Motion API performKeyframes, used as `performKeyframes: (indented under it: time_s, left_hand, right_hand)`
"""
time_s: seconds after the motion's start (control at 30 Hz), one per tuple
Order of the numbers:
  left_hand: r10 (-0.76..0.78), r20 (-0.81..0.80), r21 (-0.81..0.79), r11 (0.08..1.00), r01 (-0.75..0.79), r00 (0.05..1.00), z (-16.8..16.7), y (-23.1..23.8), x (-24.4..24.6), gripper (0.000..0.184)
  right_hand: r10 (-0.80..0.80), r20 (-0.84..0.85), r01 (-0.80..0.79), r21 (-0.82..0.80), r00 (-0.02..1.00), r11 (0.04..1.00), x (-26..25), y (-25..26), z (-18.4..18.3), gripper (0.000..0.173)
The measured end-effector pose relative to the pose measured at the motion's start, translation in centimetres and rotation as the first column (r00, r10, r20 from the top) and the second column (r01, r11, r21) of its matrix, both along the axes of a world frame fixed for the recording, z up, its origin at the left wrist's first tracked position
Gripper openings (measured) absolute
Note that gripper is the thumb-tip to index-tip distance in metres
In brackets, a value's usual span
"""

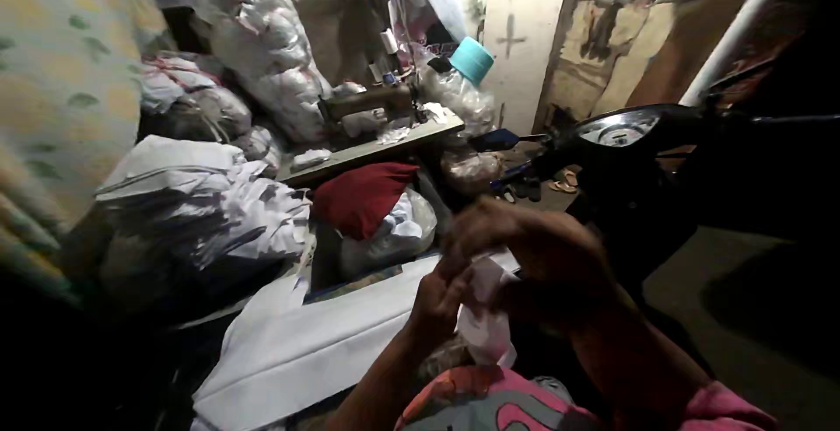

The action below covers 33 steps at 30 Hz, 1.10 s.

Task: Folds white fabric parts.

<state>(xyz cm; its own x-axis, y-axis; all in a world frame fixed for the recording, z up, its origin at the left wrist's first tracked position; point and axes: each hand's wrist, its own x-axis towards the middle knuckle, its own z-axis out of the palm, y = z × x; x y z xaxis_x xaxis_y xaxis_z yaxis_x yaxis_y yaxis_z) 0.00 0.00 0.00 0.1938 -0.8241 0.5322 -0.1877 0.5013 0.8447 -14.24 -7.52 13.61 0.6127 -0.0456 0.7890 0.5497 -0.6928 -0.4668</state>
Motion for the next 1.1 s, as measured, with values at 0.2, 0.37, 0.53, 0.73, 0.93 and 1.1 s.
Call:
performKeyframes:
  time_s: [0.2, 0.37, 0.53, 0.73, 0.93, 1.1]
  left_hand:
    - [0.144, 0.039, -0.14, 0.981, -0.137, 0.989, 2.0, 0.4, 3.4, 0.015]
    - [0.067, -0.235, -0.064, 0.994, -0.085, 0.97, 0.7, 0.2, 4.4, 0.023]
    - [-0.12, -0.219, 0.333, 0.924, 0.19, 0.968, 1.2, 1.3, 3.3, 0.033]
    - [-0.37, -0.135, 0.351, 0.85, 0.393, 0.919, -2.2, 0.9, 3.1, 0.016]
    - [0.016, -0.577, 0.219, 0.966, 0.136, 0.817, -2.1, 2.2, 2.5, 0.018]
    - [-0.099, -0.318, 0.312, 0.928, 0.203, 0.943, -0.8, 4.9, 6.0, 0.035]
  right_hand:
    - [0.003, -0.745, 0.041, 0.041, 0.667, 0.998, 2.8, -5.2, -5.4, 0.071]
    - [-0.147, -0.713, 0.151, -0.057, 0.685, 0.987, 3.2, -5.4, -3.9, 0.018]
    - [-0.255, -0.495, 0.073, -0.358, 0.831, 0.931, 4.0, -6.2, -1.1, 0.011]
    - [-0.378, -0.271, 0.188, -0.535, 0.885, 0.824, 4.2, -6.1, 2.7, 0.011]
    - [-0.51, -0.102, 0.348, -0.615, 0.854, 0.707, 3.6, -7.1, 4.2, 0.015]
    - [-0.662, -0.063, 0.507, -0.59, 0.747, 0.628, 3.2, -9.6, 4.5, 0.025]
